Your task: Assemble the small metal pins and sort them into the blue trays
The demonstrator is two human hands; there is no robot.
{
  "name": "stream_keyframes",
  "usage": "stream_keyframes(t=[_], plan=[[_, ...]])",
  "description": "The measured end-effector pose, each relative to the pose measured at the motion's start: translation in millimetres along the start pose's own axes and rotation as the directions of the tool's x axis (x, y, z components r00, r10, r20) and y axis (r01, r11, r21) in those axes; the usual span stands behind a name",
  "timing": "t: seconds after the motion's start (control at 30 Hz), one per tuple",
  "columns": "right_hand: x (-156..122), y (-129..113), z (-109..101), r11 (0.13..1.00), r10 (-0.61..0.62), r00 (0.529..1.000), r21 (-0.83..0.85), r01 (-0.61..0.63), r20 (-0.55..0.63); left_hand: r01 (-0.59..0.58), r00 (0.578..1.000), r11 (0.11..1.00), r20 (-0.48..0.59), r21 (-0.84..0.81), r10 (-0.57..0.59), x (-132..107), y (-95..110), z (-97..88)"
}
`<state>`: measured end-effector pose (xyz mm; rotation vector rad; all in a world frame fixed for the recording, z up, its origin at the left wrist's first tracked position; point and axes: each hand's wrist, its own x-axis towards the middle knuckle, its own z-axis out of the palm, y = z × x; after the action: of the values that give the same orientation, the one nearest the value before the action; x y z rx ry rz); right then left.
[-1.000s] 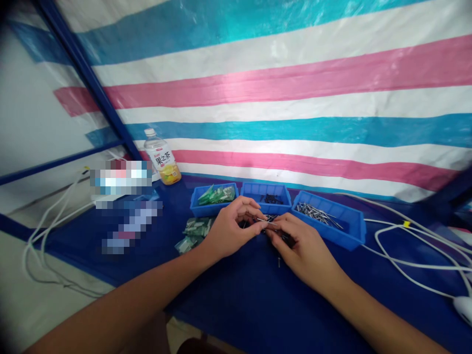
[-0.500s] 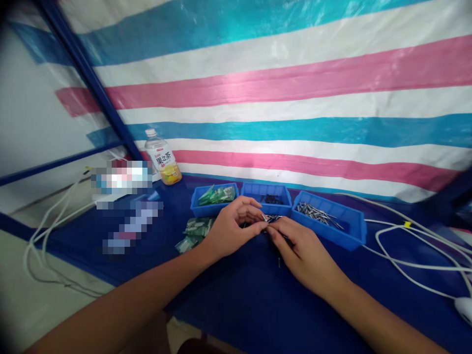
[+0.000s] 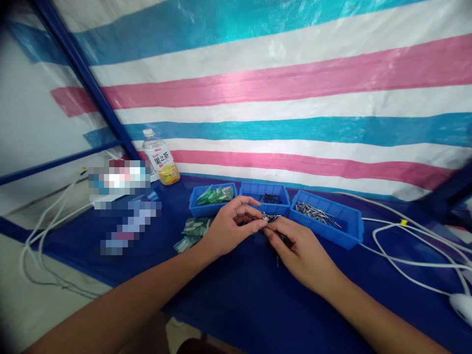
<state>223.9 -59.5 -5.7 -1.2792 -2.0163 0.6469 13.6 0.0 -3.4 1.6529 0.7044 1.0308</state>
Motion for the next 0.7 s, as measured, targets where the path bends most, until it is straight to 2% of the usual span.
stream_keyframes(t=[0.1,0.2,0.27,0.37,0.43,0.5,0.6,0.7], plan=[[0.0,-0.2,-0.9,0.999,0.047,0.998,0.001,-0.047,-0.041,-0.024,1.0,0.997,-0.011,0.068,0.025,-0.6,1.1,-1.5],[0.8,0.6,-2.8,0.992,0.115,0.989,0.066,-0.109,-0.098,-0.089,0.995,0.954,-0.009,0.286,0.095,-0.6,1.1,-3.8],[2.0,2.4,-4.2,0.97,0.204,0.971,0.16,-0.184,-0.121,-0.149,0.989,0.885,0.047,0.441,0.143,-0.5,-1.4,-4.6],[5.1,6.7,-5.7,0.876,0.367,0.91,0.401,-0.268,-0.194,-0.267,0.962,0.783,0.201,0.562,0.184,-0.9,-9.5,-4.2],[7.7,9.9,-6.2,0.779,0.456,0.852,0.578,-0.243,-0.257,-0.3,0.95,0.737,0.263,0.606,0.171,-1.5,-15.8,-4.0],[9.8,12.7,-6.4,0.692,0.512,0.816,0.691,-0.209,-0.267,-0.312,0.942,0.707,0.304,0.635,0.143,-1.8,-20.7,-4.6],[10.8,14.7,-6.0,0.648,0.52,0.827,0.729,-0.22,-0.212,-0.33,0.933,0.697,0.333,0.637,0.137,-0.9,-24.2,-7.0],[9.1,13.9,-4.6,0.676,0.493,0.85,0.697,-0.238,-0.188,-0.326,0.936,0.696,0.322,0.639,0.142,1.0,-24.7,-9.7]])
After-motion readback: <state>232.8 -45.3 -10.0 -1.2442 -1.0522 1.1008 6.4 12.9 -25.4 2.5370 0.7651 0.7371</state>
